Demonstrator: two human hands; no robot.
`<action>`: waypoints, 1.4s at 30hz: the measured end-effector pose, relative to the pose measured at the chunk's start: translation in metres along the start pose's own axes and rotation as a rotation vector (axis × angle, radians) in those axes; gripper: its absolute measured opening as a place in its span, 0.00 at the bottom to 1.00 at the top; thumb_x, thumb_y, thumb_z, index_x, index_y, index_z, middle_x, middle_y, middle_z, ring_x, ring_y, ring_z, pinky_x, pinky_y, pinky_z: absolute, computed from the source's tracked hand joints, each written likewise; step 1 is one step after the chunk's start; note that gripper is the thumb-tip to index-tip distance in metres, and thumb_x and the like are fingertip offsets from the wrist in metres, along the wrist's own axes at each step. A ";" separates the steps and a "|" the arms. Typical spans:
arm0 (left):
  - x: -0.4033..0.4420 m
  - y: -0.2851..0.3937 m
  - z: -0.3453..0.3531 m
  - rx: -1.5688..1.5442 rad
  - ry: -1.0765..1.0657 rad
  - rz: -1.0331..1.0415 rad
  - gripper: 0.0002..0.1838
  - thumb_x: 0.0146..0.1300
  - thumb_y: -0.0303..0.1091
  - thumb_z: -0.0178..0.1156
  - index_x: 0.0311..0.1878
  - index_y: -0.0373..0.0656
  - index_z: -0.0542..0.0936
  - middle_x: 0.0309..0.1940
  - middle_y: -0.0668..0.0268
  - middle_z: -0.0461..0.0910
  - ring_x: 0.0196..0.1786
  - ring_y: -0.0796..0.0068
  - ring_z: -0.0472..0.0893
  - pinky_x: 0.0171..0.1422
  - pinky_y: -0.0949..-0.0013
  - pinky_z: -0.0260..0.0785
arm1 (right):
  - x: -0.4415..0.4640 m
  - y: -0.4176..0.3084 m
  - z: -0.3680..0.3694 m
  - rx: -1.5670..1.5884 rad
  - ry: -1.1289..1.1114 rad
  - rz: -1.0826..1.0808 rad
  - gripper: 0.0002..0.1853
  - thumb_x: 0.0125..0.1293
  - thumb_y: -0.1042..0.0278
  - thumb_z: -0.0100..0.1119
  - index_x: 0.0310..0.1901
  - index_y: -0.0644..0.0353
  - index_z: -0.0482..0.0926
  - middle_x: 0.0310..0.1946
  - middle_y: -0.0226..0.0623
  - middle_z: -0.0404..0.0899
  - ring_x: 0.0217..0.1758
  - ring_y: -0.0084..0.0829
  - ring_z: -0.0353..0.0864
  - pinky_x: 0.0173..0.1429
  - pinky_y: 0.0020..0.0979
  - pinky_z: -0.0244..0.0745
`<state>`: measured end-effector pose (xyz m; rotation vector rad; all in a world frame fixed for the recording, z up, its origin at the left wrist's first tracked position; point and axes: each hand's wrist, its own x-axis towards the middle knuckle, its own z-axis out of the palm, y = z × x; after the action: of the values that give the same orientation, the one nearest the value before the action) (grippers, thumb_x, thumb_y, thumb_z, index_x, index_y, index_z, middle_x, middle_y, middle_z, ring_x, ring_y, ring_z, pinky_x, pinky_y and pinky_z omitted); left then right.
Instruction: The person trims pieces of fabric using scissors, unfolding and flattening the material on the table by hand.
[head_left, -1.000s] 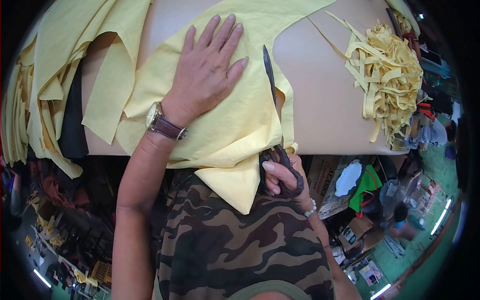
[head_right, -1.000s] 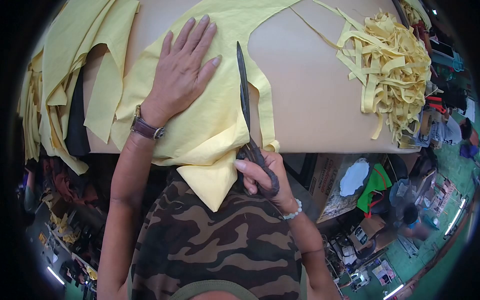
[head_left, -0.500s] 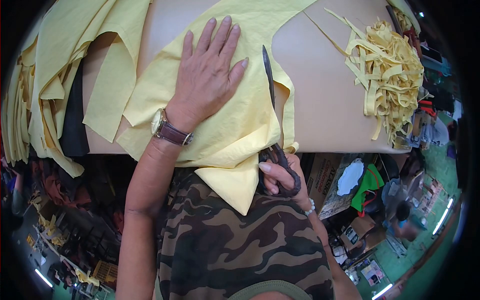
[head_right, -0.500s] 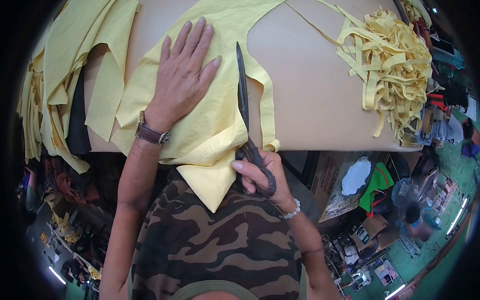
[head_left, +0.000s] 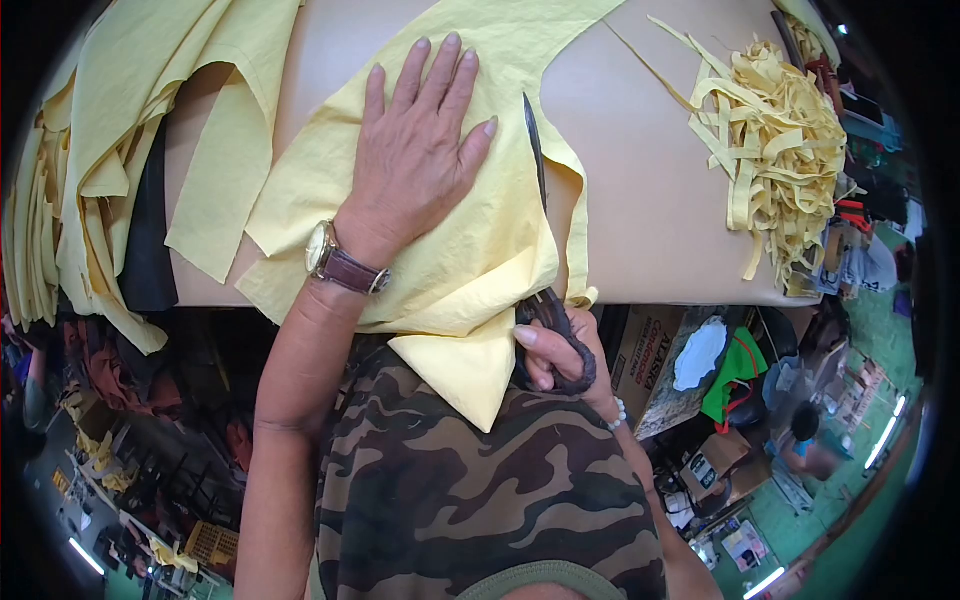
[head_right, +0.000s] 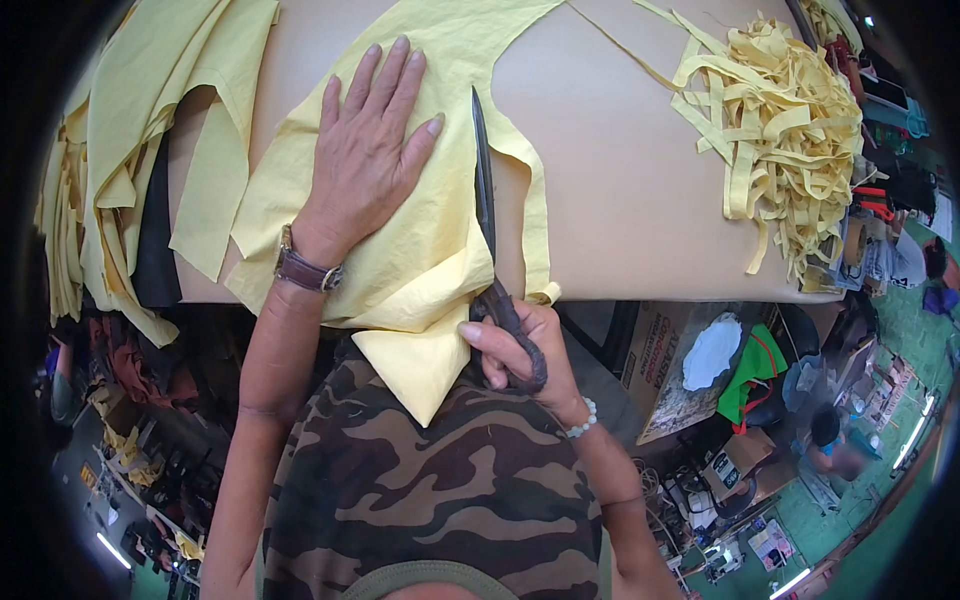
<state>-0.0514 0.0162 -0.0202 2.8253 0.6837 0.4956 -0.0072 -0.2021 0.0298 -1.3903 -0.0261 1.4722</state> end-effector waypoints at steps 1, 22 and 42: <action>0.000 0.000 0.000 -0.002 0.000 -0.002 0.29 0.65 0.47 0.45 0.66 0.43 0.59 0.67 0.61 0.56 0.70 0.59 0.53 0.70 0.50 0.40 | 0.000 0.000 0.000 -0.004 0.006 0.000 0.14 0.59 0.66 0.60 0.20 0.59 0.69 0.09 0.25 0.67 0.10 0.14 0.64 0.15 0.17 0.56; -0.008 0.015 -0.002 -0.012 0.030 -0.090 0.28 0.64 0.44 0.46 0.64 0.41 0.61 0.65 0.57 0.58 0.68 0.56 0.55 0.68 0.46 0.43 | 0.009 -0.003 0.010 0.062 0.031 -0.070 0.14 0.61 0.65 0.58 0.22 0.62 0.69 0.10 0.25 0.66 0.10 0.15 0.65 0.15 0.18 0.58; 0.059 -0.037 -0.012 -0.046 -0.152 0.446 0.31 0.61 0.46 0.51 0.64 0.41 0.60 0.66 0.57 0.57 0.68 0.58 0.56 0.70 0.53 0.46 | 0.006 -0.008 0.004 0.023 -0.055 -0.096 0.12 0.63 0.65 0.55 0.25 0.61 0.70 0.10 0.24 0.66 0.11 0.13 0.64 0.15 0.16 0.57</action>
<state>-0.0218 0.0780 -0.0023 2.9291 0.0083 0.3483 -0.0035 -0.1915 0.0318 -1.3122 -0.1092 1.4269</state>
